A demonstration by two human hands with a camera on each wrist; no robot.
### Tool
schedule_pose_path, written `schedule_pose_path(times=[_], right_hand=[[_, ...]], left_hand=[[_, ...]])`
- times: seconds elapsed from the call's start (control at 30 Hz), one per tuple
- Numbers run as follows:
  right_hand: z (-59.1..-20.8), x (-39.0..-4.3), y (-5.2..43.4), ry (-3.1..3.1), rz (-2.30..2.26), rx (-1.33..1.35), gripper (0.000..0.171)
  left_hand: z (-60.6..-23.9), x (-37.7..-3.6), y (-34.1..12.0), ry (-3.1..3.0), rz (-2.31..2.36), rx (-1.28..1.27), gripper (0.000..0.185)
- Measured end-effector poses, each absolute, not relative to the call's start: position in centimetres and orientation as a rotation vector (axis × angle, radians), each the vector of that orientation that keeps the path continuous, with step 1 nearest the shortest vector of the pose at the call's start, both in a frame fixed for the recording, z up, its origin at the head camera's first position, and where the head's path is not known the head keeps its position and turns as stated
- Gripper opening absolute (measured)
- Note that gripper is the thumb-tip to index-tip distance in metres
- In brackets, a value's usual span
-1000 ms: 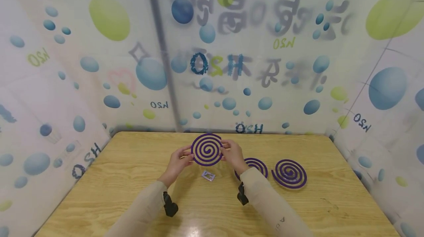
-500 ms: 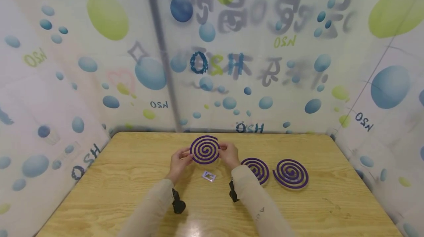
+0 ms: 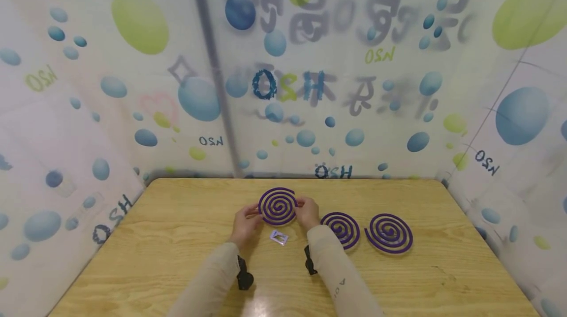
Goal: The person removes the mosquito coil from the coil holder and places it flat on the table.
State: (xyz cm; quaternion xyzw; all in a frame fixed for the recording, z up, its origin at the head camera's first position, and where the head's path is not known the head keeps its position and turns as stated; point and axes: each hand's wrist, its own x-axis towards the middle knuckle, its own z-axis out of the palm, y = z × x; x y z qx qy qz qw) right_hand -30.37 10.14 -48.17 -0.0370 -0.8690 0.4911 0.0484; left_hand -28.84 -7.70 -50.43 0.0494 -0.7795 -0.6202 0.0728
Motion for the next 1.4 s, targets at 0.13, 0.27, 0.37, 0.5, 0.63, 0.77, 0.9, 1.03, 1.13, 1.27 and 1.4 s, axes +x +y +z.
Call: schedule_pose_path(times=[0.13,0.27,0.37,0.5,0.63,0.77,0.9,1.03,1.13,1.27,1.4], right_hand=[[-48.2,-30.5,10.3,-2.645,1.481,-0.140,0.026],[-49.4,-31.5,10.5,-2.667,1.505,-0.193,0.030],[-51.4,-32.8,11.4,-2.629,1.511,-0.102,0.030],[-54.8,-34.8,12.2,-2.595,1.475,0.013,0.028],[-54.3,-34.8,11.6,-2.706,1.450,-0.152,0.031],[-54.2,-34.5,11.8,-2.685,1.440,-0.097,0.029],[-52.3,-33.1,11.5,-2.714,1.431,-0.097,0.032],[-49.2,-31.2,10.8,-2.793,1.401,-0.199,0.037],[-48.2,-30.4,10.8,-2.797,1.402,-0.174,0.036],[-47.4,-29.7,10.9,-2.779,1.459,-0.133,0.035],[-47.1,-29.6,11.2,-2.747,1.495,-0.089,0.034]], left_hand=[[-50.4,-28.9,-7.3,-2.389,-1.778,0.098,0.037],[-50.2,-28.7,-7.0,-2.450,-1.705,0.104,0.035],[-50.2,-28.5,-6.8,-2.486,-1.685,0.106,0.035],[-50.3,-28.5,-6.8,-2.500,-1.708,0.117,0.036],[-50.3,-28.4,-6.8,-2.506,-1.719,0.110,0.035],[-50.3,-28.4,-7.0,-2.524,-1.744,0.098,0.034],[-50.4,-28.4,-7.2,-2.505,-1.850,0.112,0.036],[-50.3,-28.2,-7.5,-2.438,-1.981,0.096,0.039],[-50.3,-28.2,-7.6,-2.411,-2.002,0.072,0.039],[-50.4,-28.1,-7.7,-2.403,-1.989,0.068,0.039],[-50.5,-28.2,-7.7,-2.373,-2.005,0.062,0.039]])
